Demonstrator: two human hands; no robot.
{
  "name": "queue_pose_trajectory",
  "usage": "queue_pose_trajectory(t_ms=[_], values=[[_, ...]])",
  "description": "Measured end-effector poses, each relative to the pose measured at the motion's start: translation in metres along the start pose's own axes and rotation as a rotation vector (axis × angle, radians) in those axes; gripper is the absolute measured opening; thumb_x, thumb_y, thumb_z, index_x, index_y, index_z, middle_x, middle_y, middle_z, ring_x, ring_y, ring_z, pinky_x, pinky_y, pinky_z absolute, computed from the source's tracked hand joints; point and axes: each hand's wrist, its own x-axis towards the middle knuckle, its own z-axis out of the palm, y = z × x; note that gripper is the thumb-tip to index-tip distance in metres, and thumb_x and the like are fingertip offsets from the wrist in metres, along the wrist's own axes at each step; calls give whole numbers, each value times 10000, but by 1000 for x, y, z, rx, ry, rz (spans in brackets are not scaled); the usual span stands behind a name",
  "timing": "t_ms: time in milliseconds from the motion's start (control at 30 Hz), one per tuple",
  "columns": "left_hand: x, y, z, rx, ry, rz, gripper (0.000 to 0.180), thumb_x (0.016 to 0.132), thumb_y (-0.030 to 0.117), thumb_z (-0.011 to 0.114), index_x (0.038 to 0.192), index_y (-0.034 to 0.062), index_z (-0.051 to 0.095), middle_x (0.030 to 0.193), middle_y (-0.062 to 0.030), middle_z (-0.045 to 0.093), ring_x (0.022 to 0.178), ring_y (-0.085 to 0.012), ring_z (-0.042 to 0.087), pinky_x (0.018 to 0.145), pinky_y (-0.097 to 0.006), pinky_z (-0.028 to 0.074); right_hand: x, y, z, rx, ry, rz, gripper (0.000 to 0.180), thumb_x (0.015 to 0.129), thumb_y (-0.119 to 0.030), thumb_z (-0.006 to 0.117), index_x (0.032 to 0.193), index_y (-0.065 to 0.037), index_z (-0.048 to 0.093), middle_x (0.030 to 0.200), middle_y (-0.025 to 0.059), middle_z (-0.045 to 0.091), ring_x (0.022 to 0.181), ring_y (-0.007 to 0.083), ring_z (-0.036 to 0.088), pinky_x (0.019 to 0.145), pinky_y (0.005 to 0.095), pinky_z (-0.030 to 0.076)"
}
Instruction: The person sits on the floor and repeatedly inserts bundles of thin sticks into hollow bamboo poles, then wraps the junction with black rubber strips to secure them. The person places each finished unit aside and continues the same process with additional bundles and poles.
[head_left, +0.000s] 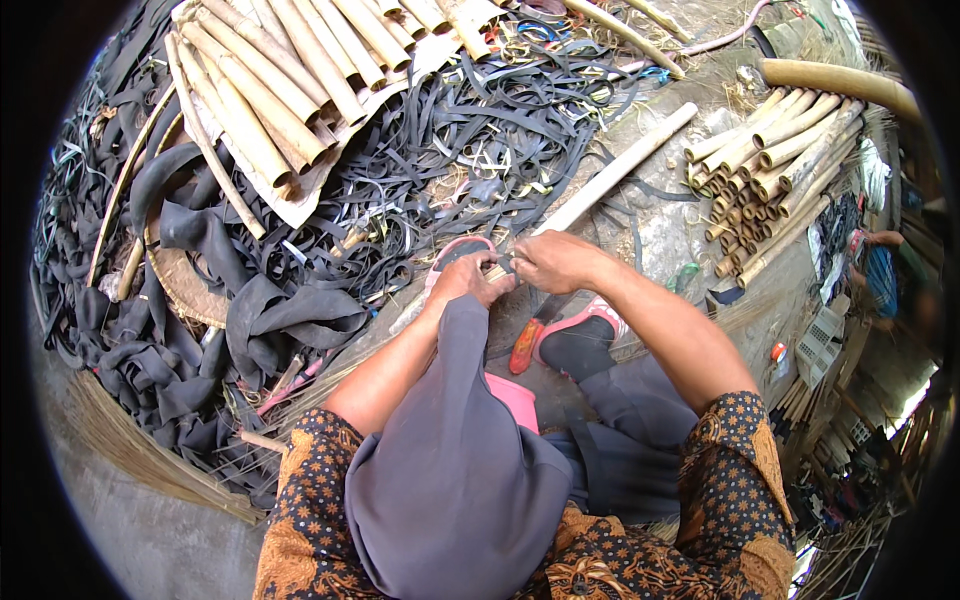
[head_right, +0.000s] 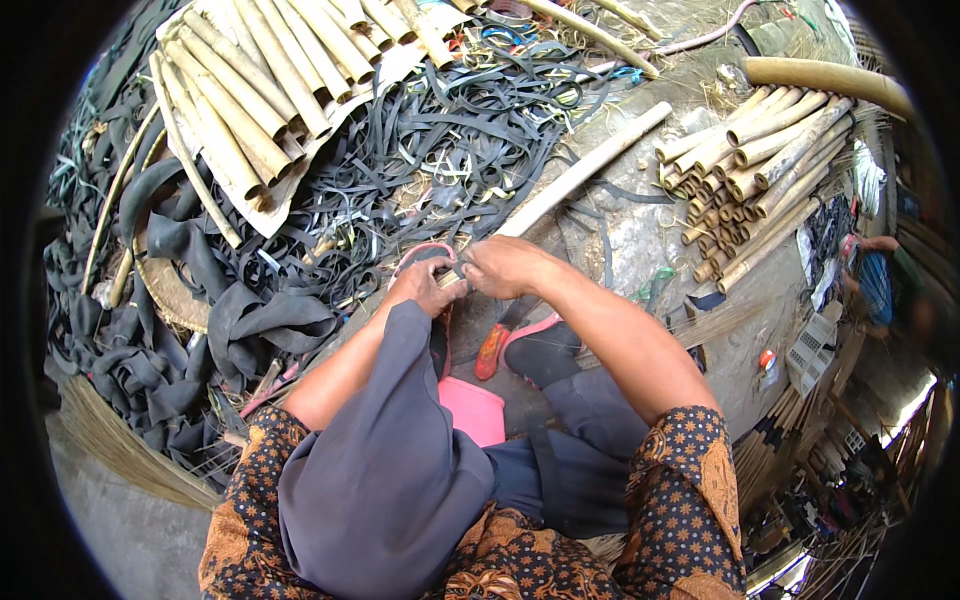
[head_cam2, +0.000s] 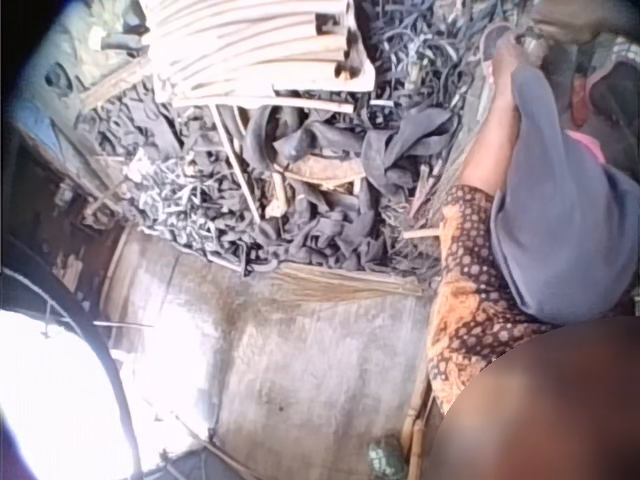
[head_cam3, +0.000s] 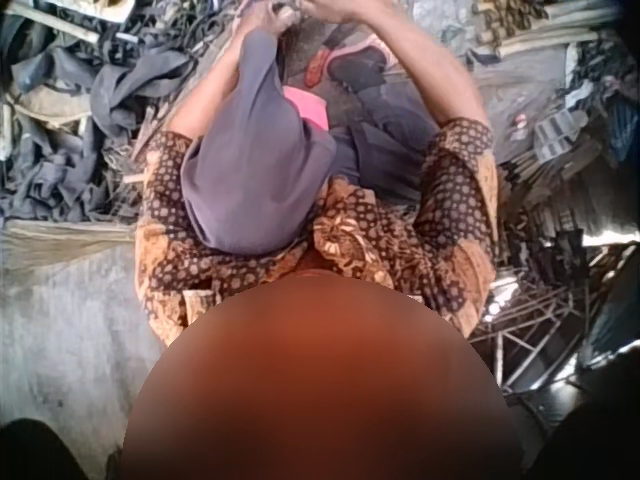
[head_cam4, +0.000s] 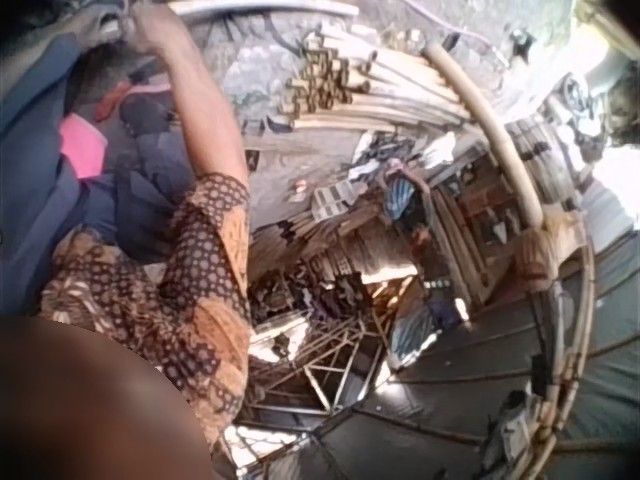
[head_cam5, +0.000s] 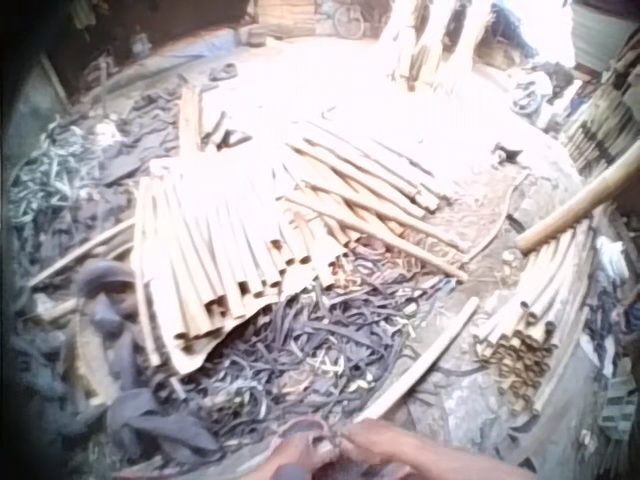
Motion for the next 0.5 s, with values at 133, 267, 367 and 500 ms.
queue_pose_trajectory(t_ms=[133, 267, 367, 500], values=[[9, -8, 1, -183, -14, -124, 567, 822, 344, 883, 1221, 1, 672, 792, -72, 692, 669, -138, 630, 597, -315, 491, -30, 6, 40, 360, 302, 0, 244, 999, -255, 552, 990, -15, 592, 866, 256, 654, 874, 473, 648, 755, 520, 498], [11, -7, 0, -497, -18, -138, 423, 822, 211, 895, 1109, -11, 677, 762, -21, 645, 608, -82, 558, 539, -265, 445, -31, -6, 91, 421, 617, 50, 191, 1019, -230, 539, 1015, -40, 517, 889, 248, 626, 881, 482, 626, 749, 543, 480], [11, -9, -1, -584, -7, -97, 362, 807, 149, 901, 1044, -5, 674, 760, -18, 641, 604, -73, 555, 532, -254, 437, -25, -25, 122, 513, 756, 157, 164, 1024, -205, 537, 1037, -47, 496, 911, 260, 620, 907, 504, 608, 760, 557, 470], [15, -12, 1, -416, 21, -83, 439, 765, 271, 921, 1051, 27, 694, 800, -10, 662, 672, -88, 593, 592, -271, 474, -22, -33, 137, 656, 889, 193, 172, 1022, -205, 563, 1058, -40, 525, 895, 227, 609, 857, 437, 625, 757, 499, 486]])
